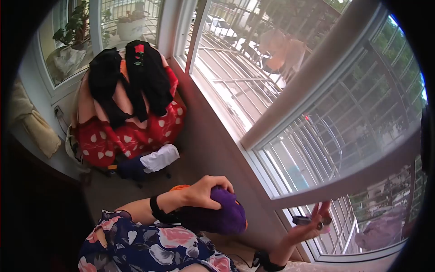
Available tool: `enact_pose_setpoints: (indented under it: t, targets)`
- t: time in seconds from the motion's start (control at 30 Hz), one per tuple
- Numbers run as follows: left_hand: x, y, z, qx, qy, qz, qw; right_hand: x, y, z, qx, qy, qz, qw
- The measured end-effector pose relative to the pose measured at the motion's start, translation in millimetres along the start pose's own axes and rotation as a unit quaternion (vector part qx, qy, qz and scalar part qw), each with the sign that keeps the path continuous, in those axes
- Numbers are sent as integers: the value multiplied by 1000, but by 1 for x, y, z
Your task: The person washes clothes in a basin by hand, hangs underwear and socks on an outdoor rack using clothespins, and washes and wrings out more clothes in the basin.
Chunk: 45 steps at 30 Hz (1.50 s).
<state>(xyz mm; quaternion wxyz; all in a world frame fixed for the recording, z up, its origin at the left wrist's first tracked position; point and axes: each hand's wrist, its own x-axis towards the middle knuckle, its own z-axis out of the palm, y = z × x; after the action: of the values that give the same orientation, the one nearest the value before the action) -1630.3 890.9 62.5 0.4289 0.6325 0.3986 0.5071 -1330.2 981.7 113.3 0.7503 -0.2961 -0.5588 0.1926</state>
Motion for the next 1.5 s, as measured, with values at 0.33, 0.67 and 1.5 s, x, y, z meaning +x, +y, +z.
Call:
enact_pose_setpoints:
  t: [0.33, 0.67, 1.5]
  targets:
    - [-22, -6, -44, -2, 31, -29, 999, -11, 22, 213, 132, -216, 31, 967]
    - [26, -42, 14, -38, -185, -26, 982, 22, -87, 67, 111, -96, -29, 989]
    - [-135, 184, 229, -177, -699, 166, 672, -161, -591, 72, -342, 31, -505, 792]
